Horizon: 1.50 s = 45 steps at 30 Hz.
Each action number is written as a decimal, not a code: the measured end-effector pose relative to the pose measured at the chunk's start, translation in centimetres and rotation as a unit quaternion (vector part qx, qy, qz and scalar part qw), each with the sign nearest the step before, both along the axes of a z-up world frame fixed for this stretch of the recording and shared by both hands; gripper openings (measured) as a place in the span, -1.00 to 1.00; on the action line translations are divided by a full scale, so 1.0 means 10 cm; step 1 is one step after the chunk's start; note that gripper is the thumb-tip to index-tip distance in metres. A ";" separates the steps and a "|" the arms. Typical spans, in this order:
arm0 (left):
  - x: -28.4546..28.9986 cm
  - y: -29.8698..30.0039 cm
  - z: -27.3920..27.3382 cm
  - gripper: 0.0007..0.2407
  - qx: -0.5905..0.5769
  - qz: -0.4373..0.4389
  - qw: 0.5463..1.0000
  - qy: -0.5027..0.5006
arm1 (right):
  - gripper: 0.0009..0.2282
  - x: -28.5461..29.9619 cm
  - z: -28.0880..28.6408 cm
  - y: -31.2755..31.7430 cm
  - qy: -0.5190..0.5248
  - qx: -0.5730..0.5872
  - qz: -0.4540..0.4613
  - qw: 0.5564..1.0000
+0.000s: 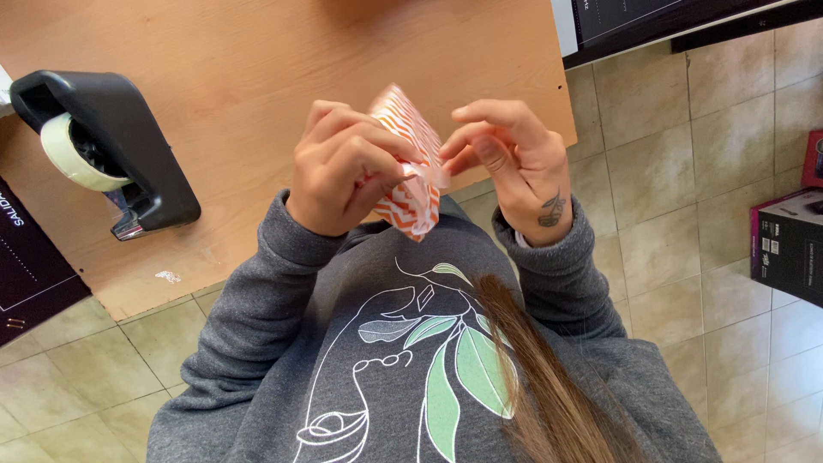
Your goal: The person wraps a boxed item in decorative paper by hand, folding the paper over the box and securing it.
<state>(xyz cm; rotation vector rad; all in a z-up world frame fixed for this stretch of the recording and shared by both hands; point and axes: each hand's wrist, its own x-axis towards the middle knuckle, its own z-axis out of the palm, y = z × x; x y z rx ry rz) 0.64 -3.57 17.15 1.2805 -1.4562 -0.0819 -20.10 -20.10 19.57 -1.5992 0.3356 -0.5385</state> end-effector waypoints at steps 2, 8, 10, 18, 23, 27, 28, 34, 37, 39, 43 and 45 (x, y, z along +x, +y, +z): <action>-0.02 -0.01 -0.06 -0.85 0.001 -0.014 0.999 0.038 | -0.82 0.10 -0.01 -0.06 -0.037 -0.073 0.031 0.996; -0.07 -0.04 -0.15 -0.85 -0.013 -0.040 0.996 0.076 | -0.94 0.21 -0.11 -0.13 -0.087 -0.166 0.085 0.979; -0.06 -0.04 -0.15 -0.86 -0.012 -0.038 0.996 0.074 | -0.95 0.19 -0.08 -0.12 -0.084 -0.172 0.079 0.978; -0.07 -0.06 0.02 -0.82 -0.034 0.078 0.983 -0.161 | -0.93 0.02 0.28 0.10 0.100 -0.210 -0.027 0.972; -0.07 -0.07 0.04 -0.80 -0.025 0.100 0.972 -0.212 | -0.85 -0.08 0.09 -0.01 0.067 -0.099 -0.026 0.992; 0.09 0.02 0.03 -0.74 0.036 0.099 0.972 -0.210 | -0.95 -0.26 0.15 -0.18 0.113 0.061 -0.082 0.988; 0.12 0.09 0.02 -0.74 0.035 0.093 0.973 -0.210 | -0.95 -0.30 0.12 -0.28 0.113 0.062 -0.089 0.988; 0.30 0.29 -0.05 -0.86 0.082 0.106 0.984 -0.118 | -0.68 -1.08 -1.26 -0.99 0.318 -0.009 -0.105 0.942; 0.34 0.36 -0.10 -0.85 0.107 0.124 0.981 -0.100 | -0.74 -1.47 -2.21 -0.95 0.389 -0.080 -0.122 0.910; 0.34 0.37 -0.07 -0.82 0.128 0.126 0.978 -0.106 | -0.41 -1.59 -2.63 -0.78 0.425 -0.183 -0.205 0.862; 0.27 0.25 -0.06 -0.81 0.118 0.112 0.983 -0.086 | -0.32 -1.59 -2.83 -0.70 0.542 -0.196 -0.296 0.761; 0.22 0.24 -0.02 -0.76 0.139 0.172 0.973 -0.061 | -0.16 -1.63 -2.77 -0.70 0.463 -0.226 -0.389 0.764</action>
